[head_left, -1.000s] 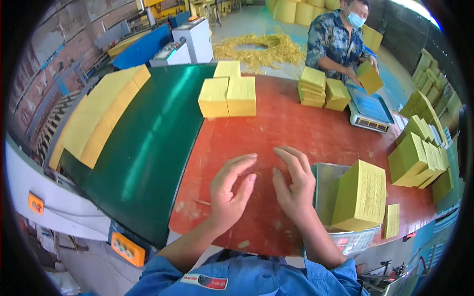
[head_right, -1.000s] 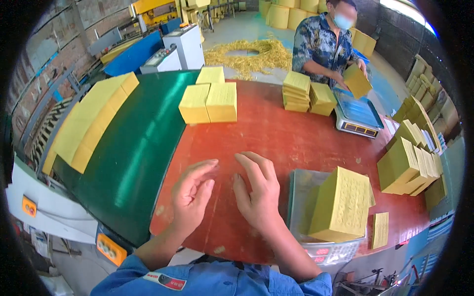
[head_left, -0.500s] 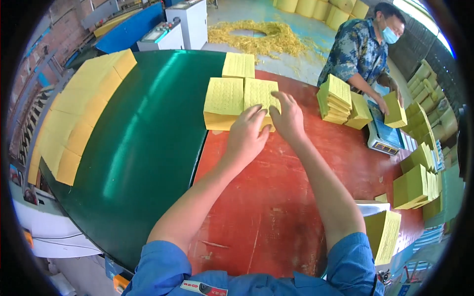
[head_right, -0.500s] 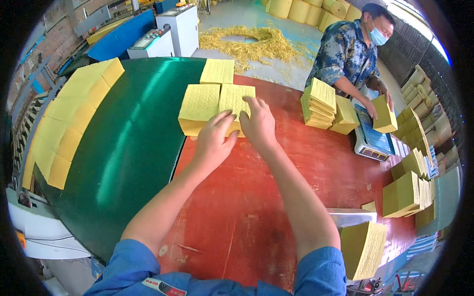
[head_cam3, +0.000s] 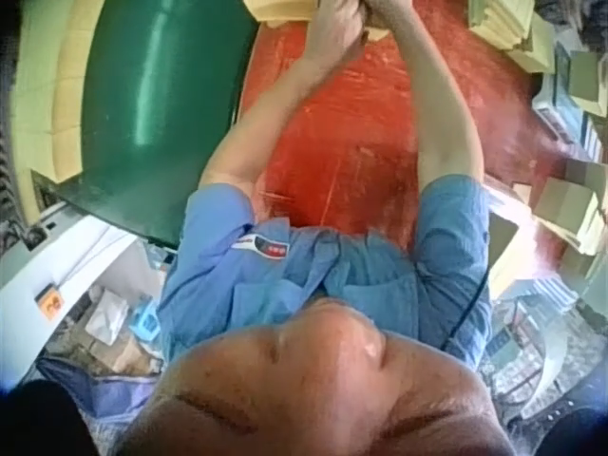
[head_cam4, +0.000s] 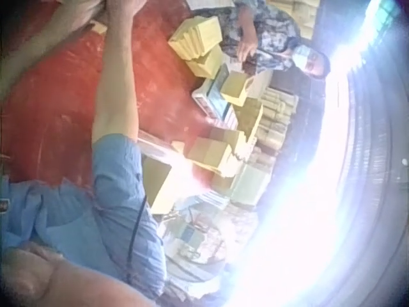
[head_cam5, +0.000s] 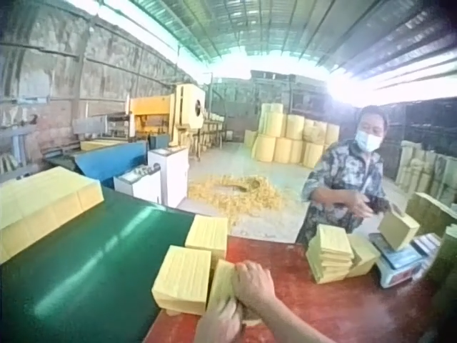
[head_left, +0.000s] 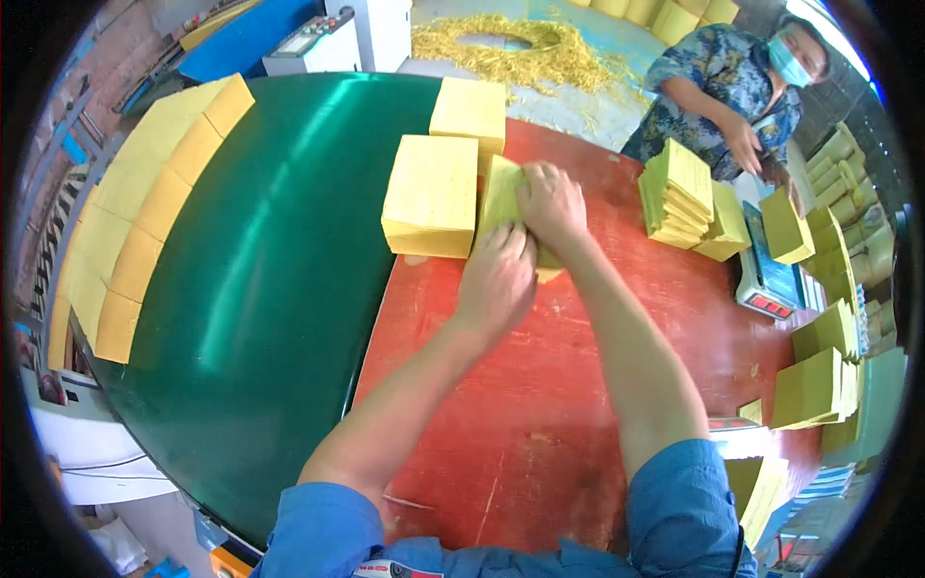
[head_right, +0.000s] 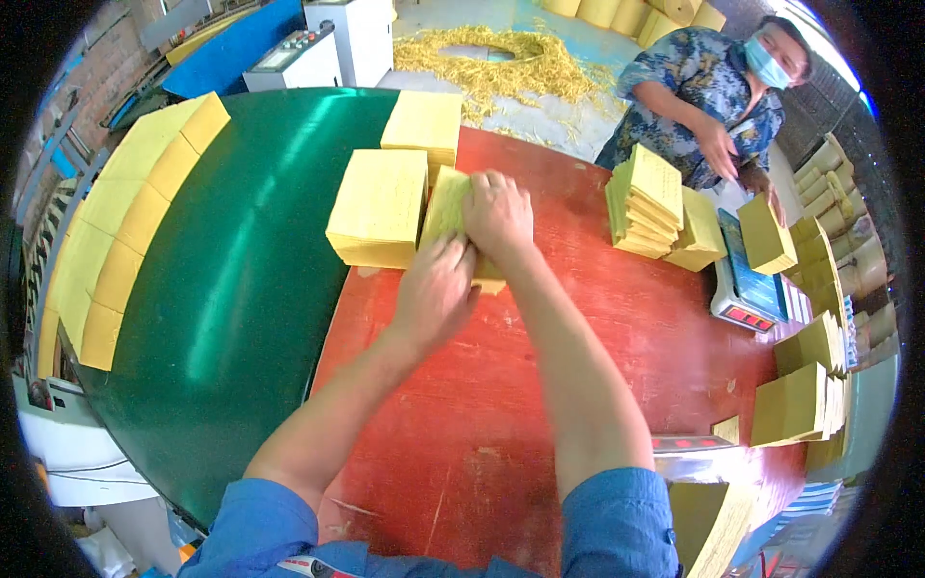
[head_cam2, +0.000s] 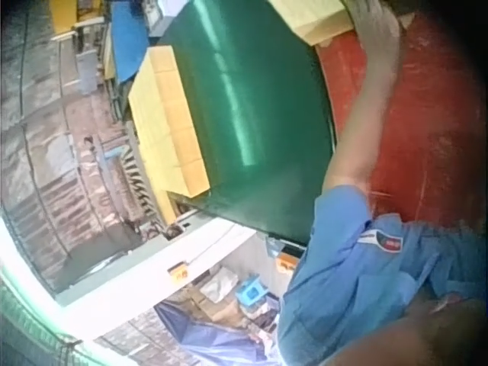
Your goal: The recorder is weighing stacks of yellow paper blocks on a digital scale and stacking them on the table.
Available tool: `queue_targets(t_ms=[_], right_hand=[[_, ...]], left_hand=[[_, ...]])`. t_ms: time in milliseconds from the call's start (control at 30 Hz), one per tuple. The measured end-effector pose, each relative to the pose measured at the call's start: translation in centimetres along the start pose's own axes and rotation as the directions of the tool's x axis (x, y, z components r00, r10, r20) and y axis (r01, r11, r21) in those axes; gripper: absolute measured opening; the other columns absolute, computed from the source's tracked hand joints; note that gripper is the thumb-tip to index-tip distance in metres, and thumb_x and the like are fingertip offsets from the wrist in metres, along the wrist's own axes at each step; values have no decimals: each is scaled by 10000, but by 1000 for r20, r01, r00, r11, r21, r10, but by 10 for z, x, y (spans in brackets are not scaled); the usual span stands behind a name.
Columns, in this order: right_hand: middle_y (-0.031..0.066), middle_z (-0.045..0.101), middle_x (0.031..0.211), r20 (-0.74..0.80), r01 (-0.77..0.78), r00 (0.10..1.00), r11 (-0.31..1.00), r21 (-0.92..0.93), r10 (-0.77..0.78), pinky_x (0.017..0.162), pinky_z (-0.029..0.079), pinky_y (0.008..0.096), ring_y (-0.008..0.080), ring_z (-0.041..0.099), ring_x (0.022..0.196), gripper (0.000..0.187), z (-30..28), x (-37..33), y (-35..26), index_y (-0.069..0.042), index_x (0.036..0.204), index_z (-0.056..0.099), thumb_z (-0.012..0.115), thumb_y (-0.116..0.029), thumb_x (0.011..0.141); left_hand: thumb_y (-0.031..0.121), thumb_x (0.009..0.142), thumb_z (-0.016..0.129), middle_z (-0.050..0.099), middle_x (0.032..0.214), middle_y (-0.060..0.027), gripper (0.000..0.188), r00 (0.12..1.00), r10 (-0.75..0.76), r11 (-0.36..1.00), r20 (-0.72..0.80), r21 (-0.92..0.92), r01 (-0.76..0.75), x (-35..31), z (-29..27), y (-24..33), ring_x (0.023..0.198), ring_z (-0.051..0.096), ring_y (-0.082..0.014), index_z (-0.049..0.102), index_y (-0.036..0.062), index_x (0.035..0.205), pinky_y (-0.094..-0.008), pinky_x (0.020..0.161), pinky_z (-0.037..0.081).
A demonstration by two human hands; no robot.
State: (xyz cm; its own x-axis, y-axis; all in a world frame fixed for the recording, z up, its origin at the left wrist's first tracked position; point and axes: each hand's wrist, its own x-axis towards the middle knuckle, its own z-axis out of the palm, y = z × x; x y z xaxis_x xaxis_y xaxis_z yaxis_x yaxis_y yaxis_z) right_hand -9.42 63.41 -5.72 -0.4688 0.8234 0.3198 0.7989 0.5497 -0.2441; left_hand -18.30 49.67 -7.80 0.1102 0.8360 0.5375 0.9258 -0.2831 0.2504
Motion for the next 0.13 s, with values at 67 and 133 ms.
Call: queue_targets(t_ms=[67,133], right_hand=[[180,609,1319,-67,18,998,1000,20,-16,1040,441,486,330,563,1258,363,-5,-36,6,-69,1252,621,508,-249,957],[166,580,1374,-37,-49,998,998,-32,48,1057,423,491,313,528,1307,366,-16,-76,-1,-87,1256,618,545,-260,942]], left_hand=[[107,711,775,602,1247,-198,543,999,35,999,-1,-29,-35,-20,-13,24,1213,548,-346,609,-54,1202,-426,1071,435],[134,778,702,589,1265,-249,523,996,71,992,62,-110,-64,-49,-22,46,1247,525,-353,606,-117,1227,-434,1144,359]])
